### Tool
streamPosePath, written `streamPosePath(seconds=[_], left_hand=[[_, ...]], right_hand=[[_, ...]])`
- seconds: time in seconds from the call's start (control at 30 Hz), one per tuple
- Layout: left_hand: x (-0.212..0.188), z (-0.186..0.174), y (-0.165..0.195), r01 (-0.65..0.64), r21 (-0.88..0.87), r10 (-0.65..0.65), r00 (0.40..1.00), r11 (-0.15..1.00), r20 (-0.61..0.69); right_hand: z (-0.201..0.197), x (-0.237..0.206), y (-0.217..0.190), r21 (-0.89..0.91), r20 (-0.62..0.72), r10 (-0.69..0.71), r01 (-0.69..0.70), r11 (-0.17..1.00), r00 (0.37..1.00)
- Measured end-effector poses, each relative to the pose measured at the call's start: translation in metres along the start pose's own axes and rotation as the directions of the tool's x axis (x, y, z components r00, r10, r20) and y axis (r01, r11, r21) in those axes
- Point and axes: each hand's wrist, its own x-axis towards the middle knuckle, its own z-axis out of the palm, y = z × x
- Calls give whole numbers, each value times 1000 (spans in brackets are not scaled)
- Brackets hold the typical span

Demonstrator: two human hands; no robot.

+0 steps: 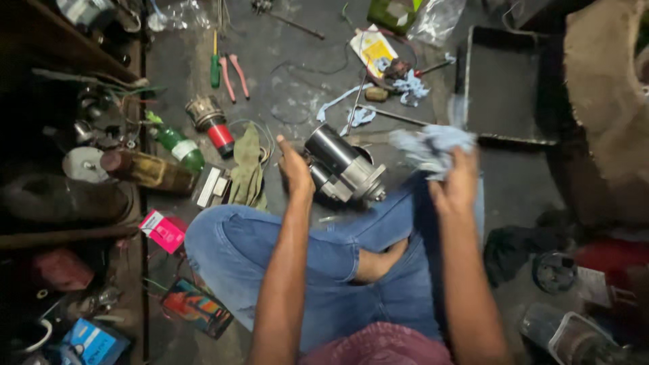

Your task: The person sits on the workshop floor with a starter motor in their lap. They first work on the motor with a long metal rod, then repeatedly wipe and rub the motor's housing and end cap with a blue cloth, turning the motor to clean different sides.

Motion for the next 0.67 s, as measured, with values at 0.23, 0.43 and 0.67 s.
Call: streamPosePath(seconds=[0.23, 0.43, 0.67], left_hand=[[-4, 0, -12, 2, -19, -3, 998, 1000, -67], [-13, -4, -8, -24, -50, 21, 998, 998, -57], [-34, -1, 5, -65, 196, 89, 989, 978, -117]], right_hand=[[-24, -100, 32, -602, 229, -393, 447, 662, 890], [25, -110, 77, -687, 597, -401, 701, 193, 695], [11, -53, 97, -814, 357, -318, 459, 355, 879]])
